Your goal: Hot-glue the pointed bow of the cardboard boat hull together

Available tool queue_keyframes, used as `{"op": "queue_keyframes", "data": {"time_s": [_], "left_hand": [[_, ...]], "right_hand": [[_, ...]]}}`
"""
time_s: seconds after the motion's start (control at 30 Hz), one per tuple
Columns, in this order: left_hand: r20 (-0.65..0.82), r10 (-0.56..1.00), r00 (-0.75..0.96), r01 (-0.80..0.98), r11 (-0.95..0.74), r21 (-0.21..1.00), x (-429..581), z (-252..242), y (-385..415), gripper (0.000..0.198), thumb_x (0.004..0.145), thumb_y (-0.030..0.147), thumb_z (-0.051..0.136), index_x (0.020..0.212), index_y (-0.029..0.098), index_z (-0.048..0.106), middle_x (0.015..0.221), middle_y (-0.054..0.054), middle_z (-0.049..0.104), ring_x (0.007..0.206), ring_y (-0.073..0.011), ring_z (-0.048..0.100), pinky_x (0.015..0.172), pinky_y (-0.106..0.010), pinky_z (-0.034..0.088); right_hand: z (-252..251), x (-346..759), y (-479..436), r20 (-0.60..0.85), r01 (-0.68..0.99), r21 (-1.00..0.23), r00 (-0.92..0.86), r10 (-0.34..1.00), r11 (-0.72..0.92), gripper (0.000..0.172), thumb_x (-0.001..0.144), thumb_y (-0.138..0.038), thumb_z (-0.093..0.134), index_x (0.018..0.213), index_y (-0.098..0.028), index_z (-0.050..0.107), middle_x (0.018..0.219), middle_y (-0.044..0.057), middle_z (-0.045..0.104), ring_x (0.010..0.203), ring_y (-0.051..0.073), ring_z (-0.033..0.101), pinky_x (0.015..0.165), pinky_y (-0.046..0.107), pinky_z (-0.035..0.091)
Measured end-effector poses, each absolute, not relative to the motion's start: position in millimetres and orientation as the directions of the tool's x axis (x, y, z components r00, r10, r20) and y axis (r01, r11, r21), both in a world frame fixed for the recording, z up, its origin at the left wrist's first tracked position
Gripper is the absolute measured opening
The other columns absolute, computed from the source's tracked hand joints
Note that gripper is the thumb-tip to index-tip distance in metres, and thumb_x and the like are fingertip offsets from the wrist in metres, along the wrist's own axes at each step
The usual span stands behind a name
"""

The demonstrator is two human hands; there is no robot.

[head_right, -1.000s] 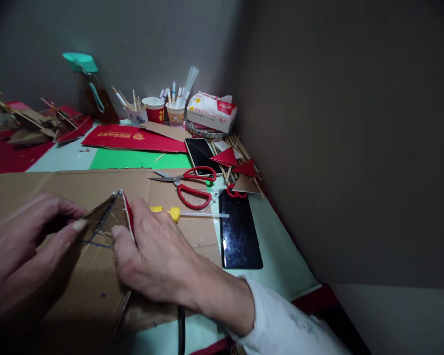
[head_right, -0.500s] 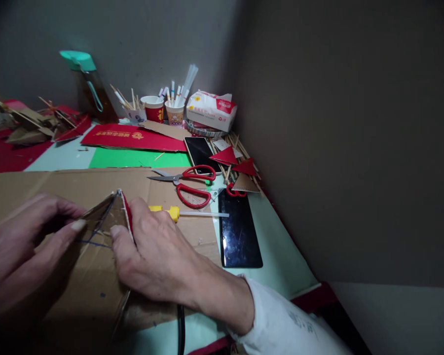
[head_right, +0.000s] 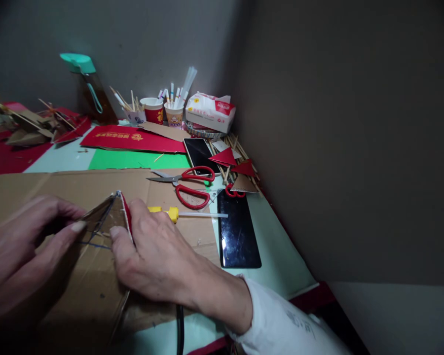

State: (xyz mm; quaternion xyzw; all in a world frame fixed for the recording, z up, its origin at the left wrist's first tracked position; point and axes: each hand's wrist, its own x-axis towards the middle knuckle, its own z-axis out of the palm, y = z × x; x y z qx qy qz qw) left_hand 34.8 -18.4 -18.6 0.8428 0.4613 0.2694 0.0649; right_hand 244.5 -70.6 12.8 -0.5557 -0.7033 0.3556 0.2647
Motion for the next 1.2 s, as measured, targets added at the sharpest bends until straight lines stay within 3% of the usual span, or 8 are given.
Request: {"op": "queue_keyframes", "data": {"time_s": [0.2,0.63,0.9,1.2], "left_hand": [[0.387,0.819,0.423,0.756,-0.554,0.348,35.2,-16.9,-20.8,0.016,0.1,0.037,0.039,0.093,0.03,0.051,0.083,0.001,0.059,0.068,-0.0214,0.06,0.059,-0.035,0.041],[0.404,0.806,0.433,0.743,-0.573,0.347,35.6,-19.3,-18.5,0.012,0.099,0.034,0.042,0.092,0.03,0.051,0.081,0.003,0.057,0.069,-0.0206,0.06,0.062,-0.035,0.041],[0.411,0.802,0.433,0.734,-0.578,0.355,36.9,-18.4,-17.9,0.015,0.099,0.036,0.04,0.091,0.03,0.051,0.08,0.002,0.057,0.068,-0.0218,0.06,0.061,-0.037,0.04],[0.401,0.809,0.43,0.743,-0.57,0.352,33.9,-19.1,-20.2,0.014,0.1,0.036,0.04,0.091,0.03,0.05,0.08,0.002,0.058,0.067,-0.0211,0.06,0.06,-0.036,0.041]], "right_hand": [[12.3,245.0,-70.2,-0.016,0.608,-0.78,-0.251,0.968,0.145,0.017,0.106,-0.036,0.038,0.108,-0.022,0.049,0.106,0.008,0.068,0.102,0.026,0.065,0.09,0.044,0.051],[11.4,245.3,-70.7,-0.022,0.601,-0.788,-0.246,0.969,0.135,0.025,0.107,-0.036,0.039,0.122,-0.02,0.051,0.12,0.011,0.07,0.113,0.027,0.065,0.094,0.042,0.049],[9.6,244.1,-70.7,0.01,0.632,-0.758,-0.234,0.972,0.16,0.022,0.106,-0.037,0.039,0.116,-0.022,0.052,0.106,0.008,0.07,0.101,0.027,0.065,0.088,0.042,0.051],[12.1,243.3,-71.0,-0.008,0.601,-0.787,-0.235,0.972,0.139,0.023,0.106,-0.034,0.04,0.119,-0.019,0.052,0.113,0.011,0.07,0.108,0.028,0.066,0.094,0.044,0.051]]}}
